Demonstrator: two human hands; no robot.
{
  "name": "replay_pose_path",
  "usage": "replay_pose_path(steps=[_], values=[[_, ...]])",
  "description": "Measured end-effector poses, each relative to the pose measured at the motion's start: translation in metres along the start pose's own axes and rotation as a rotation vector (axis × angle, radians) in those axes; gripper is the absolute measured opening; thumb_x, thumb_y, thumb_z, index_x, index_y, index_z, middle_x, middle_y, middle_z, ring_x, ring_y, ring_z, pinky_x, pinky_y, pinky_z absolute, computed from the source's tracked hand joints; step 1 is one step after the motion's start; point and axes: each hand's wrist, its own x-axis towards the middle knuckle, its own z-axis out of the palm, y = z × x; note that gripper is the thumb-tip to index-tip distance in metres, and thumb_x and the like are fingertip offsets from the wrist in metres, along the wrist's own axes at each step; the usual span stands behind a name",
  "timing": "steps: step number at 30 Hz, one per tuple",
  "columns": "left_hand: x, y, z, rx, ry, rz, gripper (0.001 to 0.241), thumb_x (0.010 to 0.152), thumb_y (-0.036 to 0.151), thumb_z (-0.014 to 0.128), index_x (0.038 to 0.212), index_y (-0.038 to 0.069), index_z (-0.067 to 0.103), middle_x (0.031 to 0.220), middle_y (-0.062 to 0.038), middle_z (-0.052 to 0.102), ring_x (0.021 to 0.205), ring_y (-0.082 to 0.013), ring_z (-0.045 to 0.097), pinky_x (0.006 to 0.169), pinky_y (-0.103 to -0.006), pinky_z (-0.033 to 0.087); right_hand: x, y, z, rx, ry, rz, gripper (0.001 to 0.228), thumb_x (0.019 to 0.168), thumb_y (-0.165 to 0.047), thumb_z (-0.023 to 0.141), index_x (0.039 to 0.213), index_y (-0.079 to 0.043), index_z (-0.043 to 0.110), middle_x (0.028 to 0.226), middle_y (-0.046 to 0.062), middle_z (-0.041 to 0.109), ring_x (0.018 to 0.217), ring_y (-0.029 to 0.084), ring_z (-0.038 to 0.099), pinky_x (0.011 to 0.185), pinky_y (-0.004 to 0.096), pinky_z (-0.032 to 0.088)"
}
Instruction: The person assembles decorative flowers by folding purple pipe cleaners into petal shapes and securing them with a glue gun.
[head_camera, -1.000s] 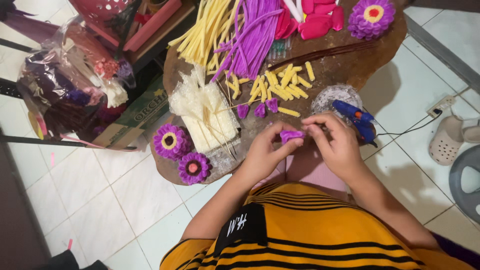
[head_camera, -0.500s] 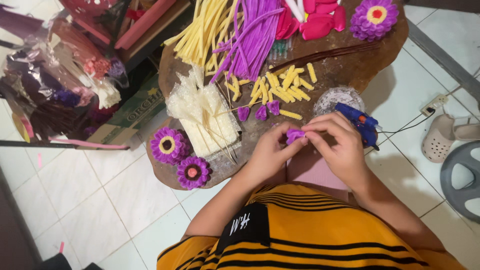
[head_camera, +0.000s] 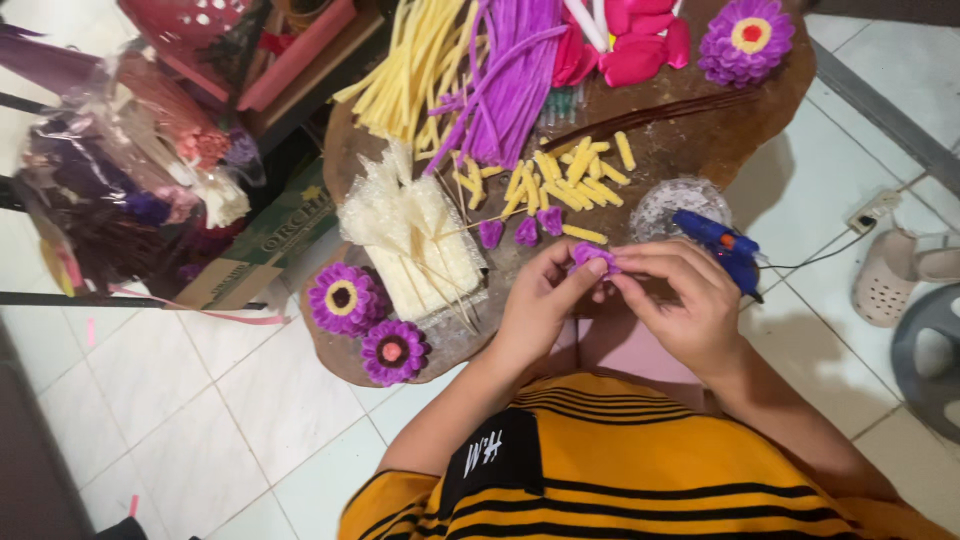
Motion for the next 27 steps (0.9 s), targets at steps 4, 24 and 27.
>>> replay_pose_path(steps=[4,24,27], values=[[-0.007,0.022,0.002,0.039,0.03,0.041,0.013,0.096,0.017,0.068,0.091,0.005,0.064,0.074,-0.004,0.063,0.071,-0.011,0.066,0.07,-0.0244,0.053,0.002,0.0,0.006,-0.025,-0.006,-0.015,0.006,0.088,-0.008,0.077,0.093,-0.006,0.075,0.094,0.008,0.075,0.078,0.029,0.07,0.074,0.038,0.055],[-0.01,-0.007,-0.005,-0.093,0.082,-0.043,0.011,0.094,0.016,0.067,0.094,0.006,0.065,0.074,-0.003,0.064,0.069,-0.0078,0.064,0.064,-0.0188,0.052,-0.014,0.012,0.016,-0.042,-0.125,0.008,0.008,0.094,-0.015,0.068,0.098,-0.008,0.071,0.094,0.008,0.069,0.082,0.031,0.066,0.073,0.042,0.054],[-0.013,0.006,-0.006,-0.078,0.109,-0.035,0.011,0.094,0.016,0.067,0.094,0.005,0.065,0.074,-0.005,0.064,0.069,-0.0086,0.064,0.064,-0.0192,0.052,-0.018,0.008,0.021,-0.024,-0.099,0.064,0.017,0.091,-0.016,0.073,0.104,-0.006,0.071,0.098,0.009,0.07,0.085,0.032,0.068,0.075,0.04,0.054]])
